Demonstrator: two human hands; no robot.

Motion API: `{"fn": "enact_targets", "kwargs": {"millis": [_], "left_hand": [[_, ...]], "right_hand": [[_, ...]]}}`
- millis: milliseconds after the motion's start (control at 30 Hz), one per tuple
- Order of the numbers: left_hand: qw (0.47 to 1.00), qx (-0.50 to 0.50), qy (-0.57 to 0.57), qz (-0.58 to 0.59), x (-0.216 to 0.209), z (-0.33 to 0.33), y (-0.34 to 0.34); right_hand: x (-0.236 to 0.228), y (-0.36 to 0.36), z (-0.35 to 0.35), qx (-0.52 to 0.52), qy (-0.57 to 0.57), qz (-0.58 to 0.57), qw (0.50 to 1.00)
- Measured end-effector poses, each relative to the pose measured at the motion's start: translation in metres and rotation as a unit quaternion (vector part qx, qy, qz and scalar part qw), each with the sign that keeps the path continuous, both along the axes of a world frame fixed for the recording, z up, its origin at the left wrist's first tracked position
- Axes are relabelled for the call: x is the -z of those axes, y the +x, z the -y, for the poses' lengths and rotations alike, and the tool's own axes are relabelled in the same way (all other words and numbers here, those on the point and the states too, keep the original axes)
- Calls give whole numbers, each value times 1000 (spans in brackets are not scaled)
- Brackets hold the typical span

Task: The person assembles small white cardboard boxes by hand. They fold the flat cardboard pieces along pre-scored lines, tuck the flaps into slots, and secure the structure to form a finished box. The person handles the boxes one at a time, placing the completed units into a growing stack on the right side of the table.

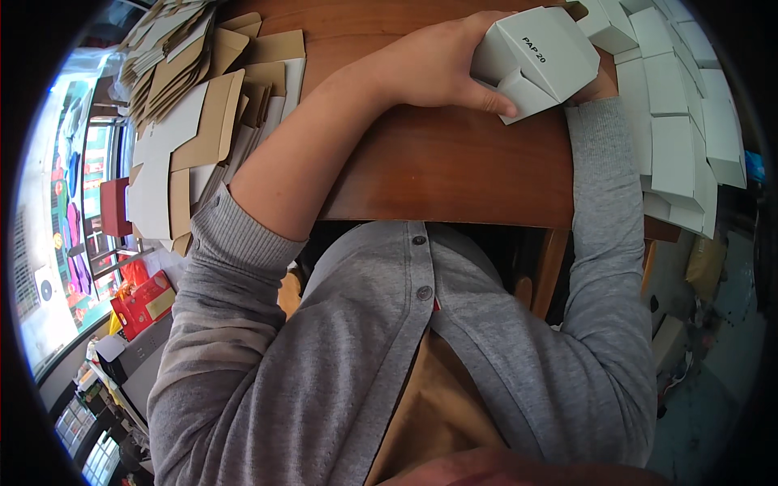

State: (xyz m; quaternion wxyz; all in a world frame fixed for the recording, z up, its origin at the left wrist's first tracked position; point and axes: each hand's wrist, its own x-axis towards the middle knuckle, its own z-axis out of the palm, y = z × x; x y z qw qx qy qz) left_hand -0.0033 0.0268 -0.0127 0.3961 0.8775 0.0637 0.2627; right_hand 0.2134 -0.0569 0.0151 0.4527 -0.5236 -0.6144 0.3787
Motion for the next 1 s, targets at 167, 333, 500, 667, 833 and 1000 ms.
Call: {"fn": "enact_targets", "kwargs": {"millis": [167,333,500,667,833,1000], "left_hand": [[999,0,-51,7,-23,7,2],[994,-7,-111,15,-27,8,4],[999,-34,-12,31,-34,11,3],[999,-8,-32,38,-33,9,4],[996,24,-55,69,-27,5,5],[997,-17,-76,-14,-32,6,4]], "right_hand": [[1,0,2,2,-5,1,1000],[6,-1,3,0,-3,-8,1000],[6,0,7,6,-1,-18,1000],[6,-1,9,12,-2,-18,1000],[7,-1,4,4,-6,-13,1000],[7,-1,1,-2,-9,-11,1000]]}}
